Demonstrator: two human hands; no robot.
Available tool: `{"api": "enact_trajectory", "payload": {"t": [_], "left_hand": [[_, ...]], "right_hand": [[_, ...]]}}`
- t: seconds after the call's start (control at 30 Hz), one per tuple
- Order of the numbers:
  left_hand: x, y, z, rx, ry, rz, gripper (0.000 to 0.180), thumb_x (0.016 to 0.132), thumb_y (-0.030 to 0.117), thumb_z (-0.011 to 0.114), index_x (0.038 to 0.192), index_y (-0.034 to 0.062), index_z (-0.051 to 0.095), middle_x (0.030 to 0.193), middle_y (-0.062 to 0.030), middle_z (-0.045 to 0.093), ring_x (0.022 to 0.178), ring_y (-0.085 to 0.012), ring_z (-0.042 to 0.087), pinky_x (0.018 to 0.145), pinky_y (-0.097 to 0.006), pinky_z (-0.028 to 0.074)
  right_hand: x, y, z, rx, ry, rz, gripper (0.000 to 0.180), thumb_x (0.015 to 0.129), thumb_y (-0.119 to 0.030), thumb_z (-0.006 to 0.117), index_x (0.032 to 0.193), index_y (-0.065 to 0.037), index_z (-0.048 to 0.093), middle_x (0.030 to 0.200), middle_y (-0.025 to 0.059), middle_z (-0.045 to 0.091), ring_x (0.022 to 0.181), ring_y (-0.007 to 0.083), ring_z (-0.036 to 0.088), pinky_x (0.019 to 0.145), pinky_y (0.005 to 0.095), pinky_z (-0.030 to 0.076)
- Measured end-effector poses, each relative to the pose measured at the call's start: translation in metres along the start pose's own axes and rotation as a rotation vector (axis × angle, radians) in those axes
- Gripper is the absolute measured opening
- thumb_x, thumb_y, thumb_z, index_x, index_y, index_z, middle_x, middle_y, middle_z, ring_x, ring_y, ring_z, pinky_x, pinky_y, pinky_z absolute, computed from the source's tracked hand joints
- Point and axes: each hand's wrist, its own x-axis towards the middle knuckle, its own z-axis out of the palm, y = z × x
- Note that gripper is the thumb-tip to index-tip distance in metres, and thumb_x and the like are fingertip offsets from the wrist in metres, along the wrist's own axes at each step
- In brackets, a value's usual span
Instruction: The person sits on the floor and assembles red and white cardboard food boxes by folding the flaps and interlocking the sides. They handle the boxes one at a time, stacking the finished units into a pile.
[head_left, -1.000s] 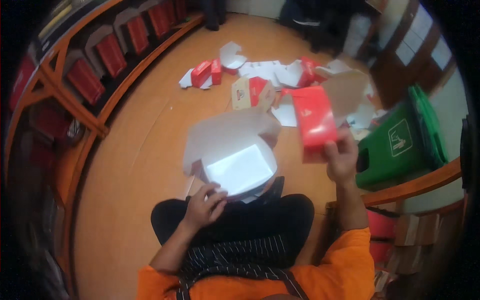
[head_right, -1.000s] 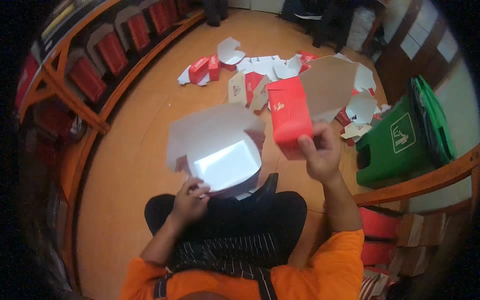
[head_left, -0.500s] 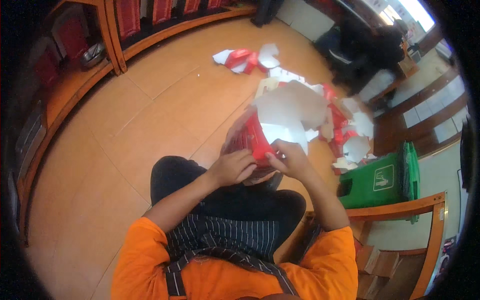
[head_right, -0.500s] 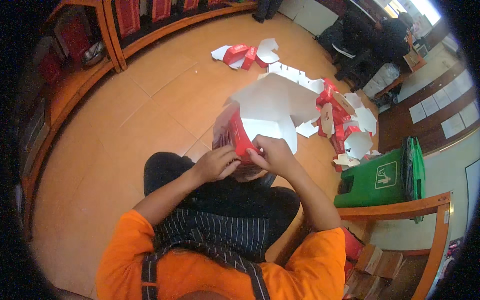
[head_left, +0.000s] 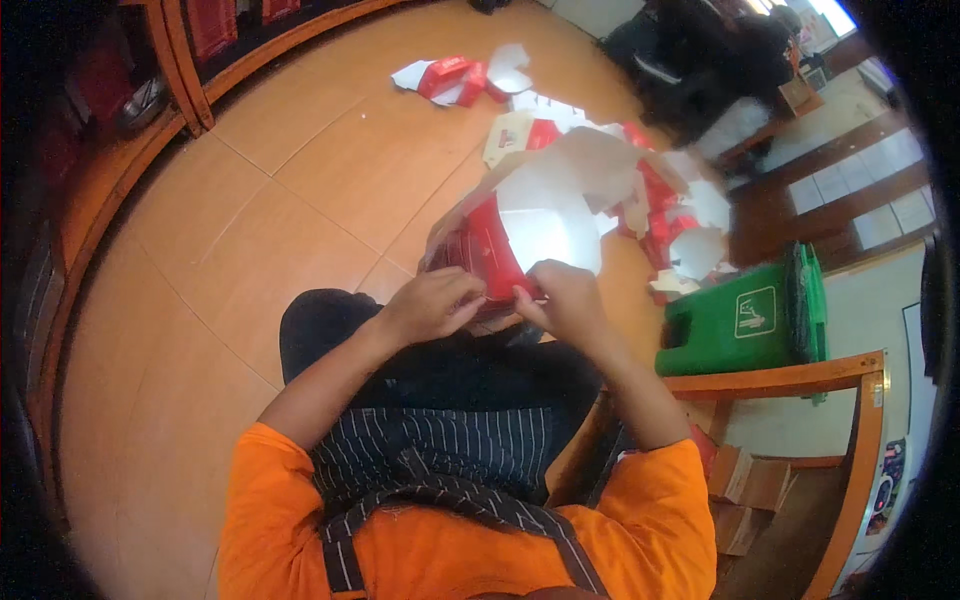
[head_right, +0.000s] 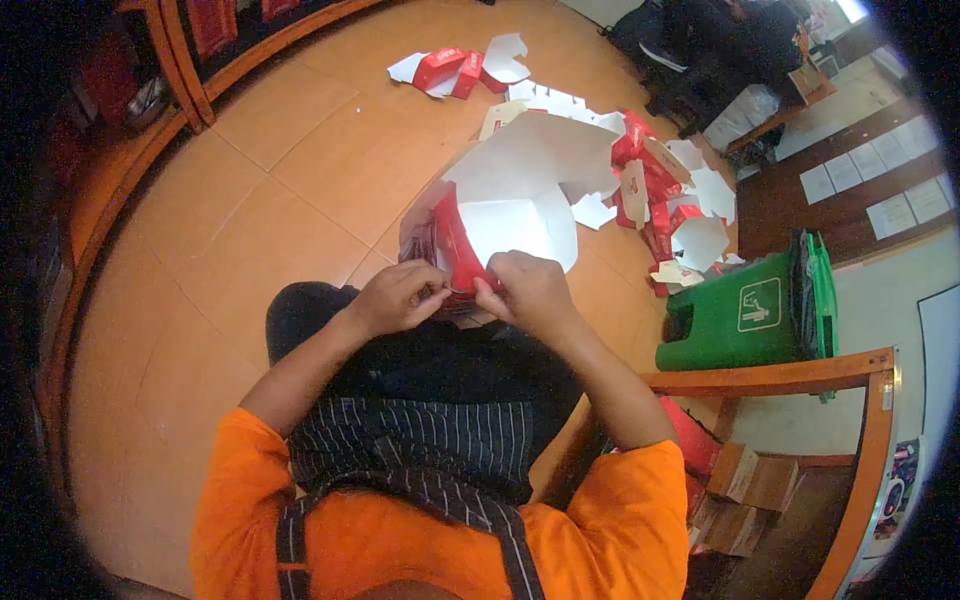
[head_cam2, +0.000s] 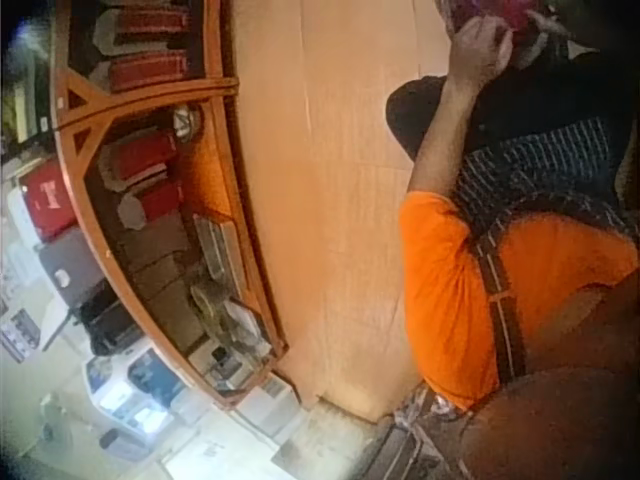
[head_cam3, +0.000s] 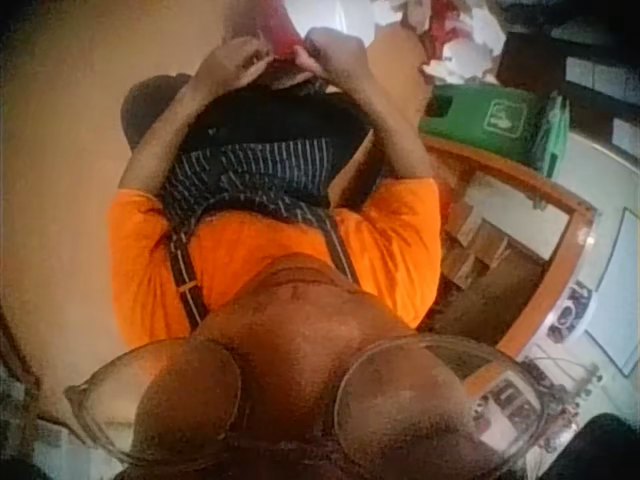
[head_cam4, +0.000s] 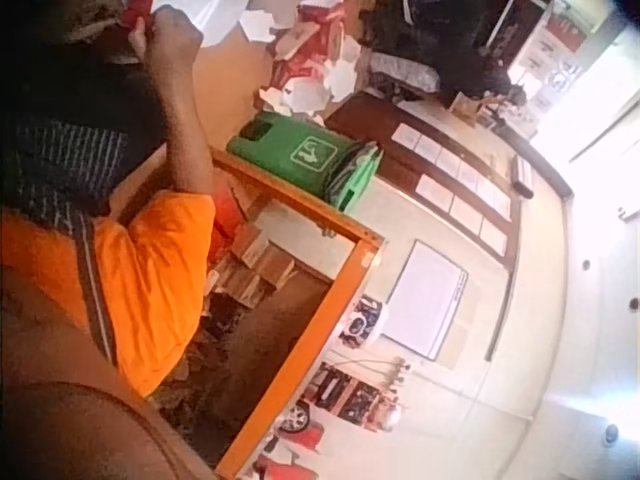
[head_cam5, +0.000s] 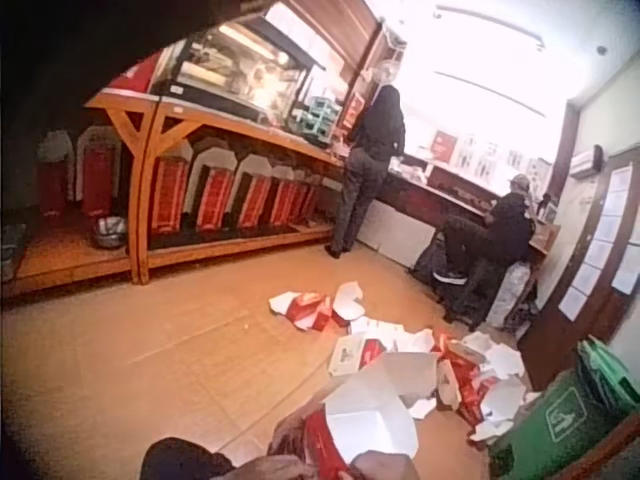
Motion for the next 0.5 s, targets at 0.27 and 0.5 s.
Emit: {"api": "enact_trajectory", "payload": {"t": [0.27, 0.5], "left_hand": [[0.0, 0.003, 0.003, -0.094, 0.013, -0.127, 0.022, 0.081, 0.01, 0.073, 0.094, 0.0063, 0.055, 0.08, -0.0098, 0.062, 0.071, -0.0244, 0.064, 0.062, -0.033, 0.052], [0.008, 0.006, -0.01, 0.192, -0.084, 0.06, 0.022, 0.076, 0.012, 0.07, 0.092, 0.0071, 0.056, 0.084, -0.0105, 0.062, 0.079, -0.0286, 0.063, 0.068, -0.038, 0.051]], "right_hand": [[0.014, -0.018, -0.004, -0.011, -0.286, 0.189, 0.03, 0.086, -0.034, 0.064, 0.084, -0.005, 0.057, 0.072, 0.0133, 0.064, 0.068, 0.0317, 0.064, 0.059, 0.0421, 0.05], [0.082, -0.024, -0.004, 0.392, -0.408, 0.561, 0.038, 0.089, -0.034, 0.056, 0.093, 0.003, 0.063, 0.078, 0.0233, 0.067, 0.075, 0.0424, 0.065, 0.071, 0.0477, 0.052]]}}
